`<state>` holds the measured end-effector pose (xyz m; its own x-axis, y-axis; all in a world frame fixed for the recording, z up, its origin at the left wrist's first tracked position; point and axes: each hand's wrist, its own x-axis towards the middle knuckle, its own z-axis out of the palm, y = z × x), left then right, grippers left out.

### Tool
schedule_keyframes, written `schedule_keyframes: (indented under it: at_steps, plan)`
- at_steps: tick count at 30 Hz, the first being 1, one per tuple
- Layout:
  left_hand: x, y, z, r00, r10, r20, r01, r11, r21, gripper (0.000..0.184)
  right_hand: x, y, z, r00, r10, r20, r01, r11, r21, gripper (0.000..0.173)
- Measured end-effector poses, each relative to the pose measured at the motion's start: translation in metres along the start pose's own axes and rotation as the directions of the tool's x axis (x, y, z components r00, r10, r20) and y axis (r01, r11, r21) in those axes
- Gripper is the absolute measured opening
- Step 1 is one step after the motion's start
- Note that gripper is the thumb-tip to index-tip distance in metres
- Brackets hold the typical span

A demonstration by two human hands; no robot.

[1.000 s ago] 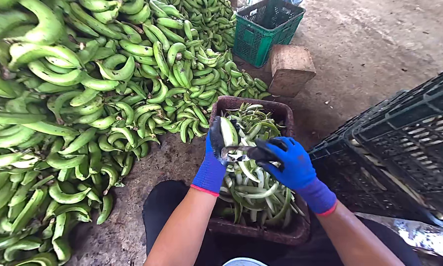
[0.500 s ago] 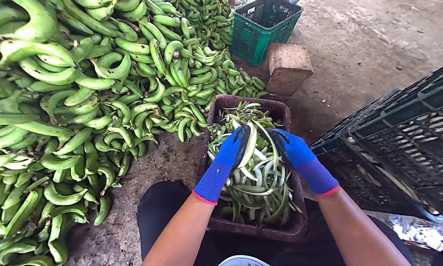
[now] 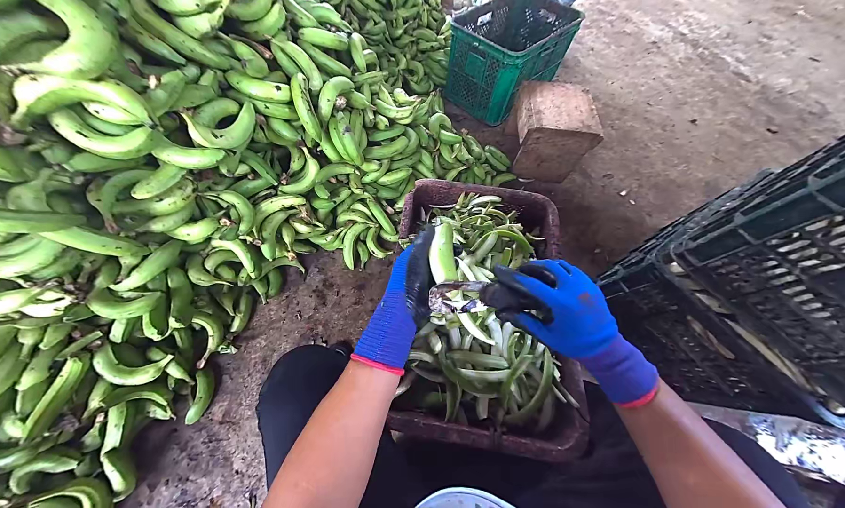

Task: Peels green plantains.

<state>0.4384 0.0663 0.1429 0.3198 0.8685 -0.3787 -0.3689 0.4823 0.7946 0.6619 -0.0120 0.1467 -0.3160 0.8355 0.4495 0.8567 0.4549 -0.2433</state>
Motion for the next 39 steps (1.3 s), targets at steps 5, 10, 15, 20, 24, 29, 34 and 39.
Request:
schedule_keyframes:
  at_steps: [5,10,15,20,24,29,34,39]
  plan:
    - [-0.017,-0.007,0.007,0.971,0.219,0.099,-0.241,0.885,0.399,0.039,0.011,-0.012,-0.012,0.977,0.21,0.044,-0.211,0.977,0.02,0.048]
    - [-0.018,-0.006,0.02,0.963,0.179,0.203,-0.244,0.901,0.36,0.043,0.03,0.008,-0.025,0.694,0.627,0.354,-0.691,0.718,0.083,0.04]
    - [-0.008,0.0,-0.001,0.98,0.187,0.067,-0.184,0.982,-0.04,0.037,-0.001,0.01,-0.012,0.969,0.182,0.169,-0.217,0.95,0.225,0.053]
    - [-0.025,-0.004,0.011,0.942,0.248,0.224,-0.31,0.899,0.309,0.04,0.013,0.013,-0.016,0.982,0.14,0.129,-0.164,0.966,0.198,0.048]
    - [-0.023,0.005,0.019,0.922,0.309,0.235,-0.386,0.792,0.472,0.042,0.022,0.043,-0.034,0.877,0.467,0.113,-0.478,0.825,0.301,0.043]
    - [-0.016,-0.009,0.026,0.968,0.232,0.099,-0.25,0.834,0.492,0.048,0.024,-0.012,-0.016,0.828,0.522,0.205,-0.55,0.684,0.48,0.067]
    - [-0.025,-0.008,0.034,0.986,0.058,0.154,-0.116,0.909,0.401,0.044,0.014,-0.035,-0.012,0.671,0.553,0.494,-0.732,0.389,0.559,0.047]
    - [-0.035,0.057,-0.054,0.926,0.371,0.077,-0.372,0.851,0.371,0.049,-0.026,0.029,-0.1,0.821,0.519,0.238,-0.306,0.048,0.951,0.022]
